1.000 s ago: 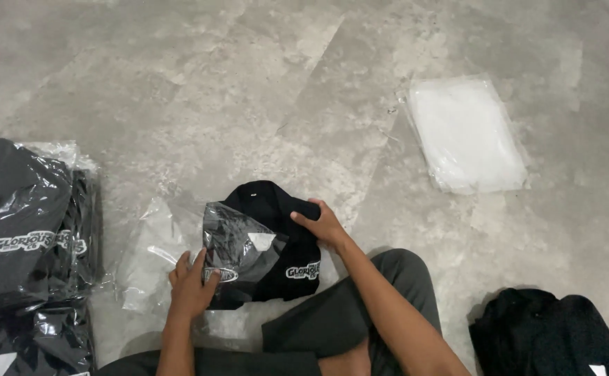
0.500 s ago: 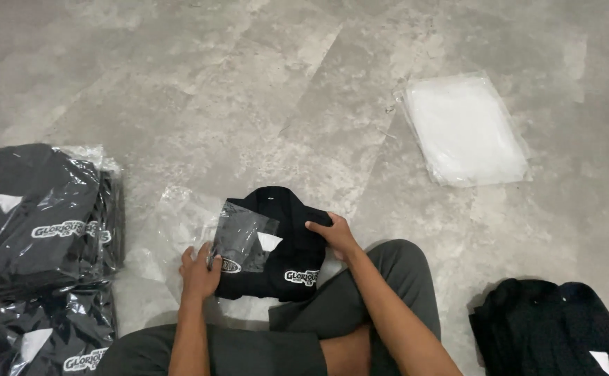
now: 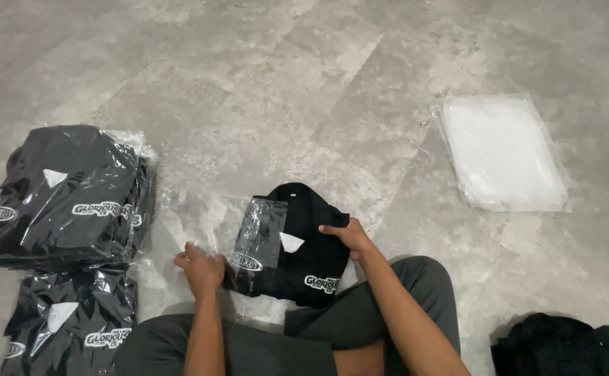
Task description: The person sits on the floor and repeatedly folds black polo shirts, places them into clear plastic bags, and stacks the packaged items. The process is repeated for multiple shirts throughout the clip.
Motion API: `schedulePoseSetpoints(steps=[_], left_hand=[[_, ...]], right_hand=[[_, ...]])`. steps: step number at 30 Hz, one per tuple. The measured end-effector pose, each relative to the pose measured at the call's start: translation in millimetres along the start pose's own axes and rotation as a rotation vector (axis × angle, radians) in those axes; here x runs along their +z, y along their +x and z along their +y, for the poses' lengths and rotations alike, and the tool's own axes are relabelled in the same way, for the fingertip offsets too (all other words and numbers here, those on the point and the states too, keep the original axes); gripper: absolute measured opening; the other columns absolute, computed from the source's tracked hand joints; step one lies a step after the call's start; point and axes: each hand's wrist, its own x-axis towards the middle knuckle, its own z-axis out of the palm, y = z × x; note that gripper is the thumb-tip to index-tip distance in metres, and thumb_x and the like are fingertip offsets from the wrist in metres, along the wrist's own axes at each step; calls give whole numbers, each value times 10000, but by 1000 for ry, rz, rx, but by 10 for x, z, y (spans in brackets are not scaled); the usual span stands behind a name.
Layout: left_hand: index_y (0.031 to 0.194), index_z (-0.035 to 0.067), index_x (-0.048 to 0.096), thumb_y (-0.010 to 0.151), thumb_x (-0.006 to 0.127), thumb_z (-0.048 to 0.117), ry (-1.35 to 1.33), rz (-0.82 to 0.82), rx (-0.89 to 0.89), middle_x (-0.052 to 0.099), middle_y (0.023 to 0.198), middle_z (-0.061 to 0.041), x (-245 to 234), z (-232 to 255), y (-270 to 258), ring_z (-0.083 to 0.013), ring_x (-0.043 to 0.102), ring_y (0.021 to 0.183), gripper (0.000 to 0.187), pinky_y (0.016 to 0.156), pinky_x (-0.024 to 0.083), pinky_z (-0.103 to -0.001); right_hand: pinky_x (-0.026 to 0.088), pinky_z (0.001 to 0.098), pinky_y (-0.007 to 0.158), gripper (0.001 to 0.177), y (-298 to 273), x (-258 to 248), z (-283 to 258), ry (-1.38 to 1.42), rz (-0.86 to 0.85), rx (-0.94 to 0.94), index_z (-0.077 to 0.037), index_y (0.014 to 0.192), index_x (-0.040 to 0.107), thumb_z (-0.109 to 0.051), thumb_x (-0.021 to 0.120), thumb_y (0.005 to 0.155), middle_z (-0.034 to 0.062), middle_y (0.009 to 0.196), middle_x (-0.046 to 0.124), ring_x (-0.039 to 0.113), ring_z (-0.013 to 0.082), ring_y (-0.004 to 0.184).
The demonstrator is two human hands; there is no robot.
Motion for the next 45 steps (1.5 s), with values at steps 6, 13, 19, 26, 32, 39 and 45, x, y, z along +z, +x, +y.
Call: schedulePoseSetpoints(steps=[6,13,19,26,32,39,45], left_hand=[[1631,76,335,935,663,227,208,-114,-22,308,1558,-243,-169,305,-131,-529,638,1230,785,957,567,-677],[1457,38,521,941,676,290,491,-24,175,516,1335,-246,131,72,34,-439,505,1297,595,1001,505,-537],[1434,133,547,949,603,486,552,-14,198,536,1448,-242,29,254,-46,-531,231,1514,602,1195,193,-656],[1586,189,388,937,539,579,519,-59,86,422,1499,-197,20,421,-17,-541,359,1401,771,1090,273,-692],[1598,205,339,890,496,676,520,-110,20,335,1549,-144,113,336,143,-472,325,1365,865,1060,268,-662],[1538,236,396,760,594,632,449,-64,-49,333,1576,-120,133,450,191,-458,351,1323,895,1016,337,-641],[1533,222,382,771,597,579,437,-84,-62,303,1589,-136,128,497,176,-459,331,1331,868,1030,328,-623]], right_hand=[[564,622,923,717,102,-297,103,251,396,-20,62,1340,651,-115,973,725,367,1289,655,649,474,1222],[330,590,1221,1031,-635,-101,-169,393,499,63,63,1612,265,-198,899,843,359,1630,305,310,449,1539],[309,692,1208,1050,-816,-327,91,-131,492,31,-30,1666,134,-278,813,904,349,1688,134,212,520,1558],[291,666,1223,469,214,-294,-184,-820,131,-705,-72,1378,626,-195,761,946,243,1478,561,319,535,1509],[196,639,1293,1241,1415,-173,-738,-1317,-201,-658,-97,1613,377,-606,928,624,203,1663,371,269,448,1568],[444,432,1178,1267,1221,144,-1386,-1412,-570,-16,-183,1537,373,-512,951,459,56,1524,567,532,286,1413],[574,343,974,716,1174,-36,-1157,-1493,-682,-118,-158,1184,776,-350,982,526,40,1190,796,730,261,1125]])
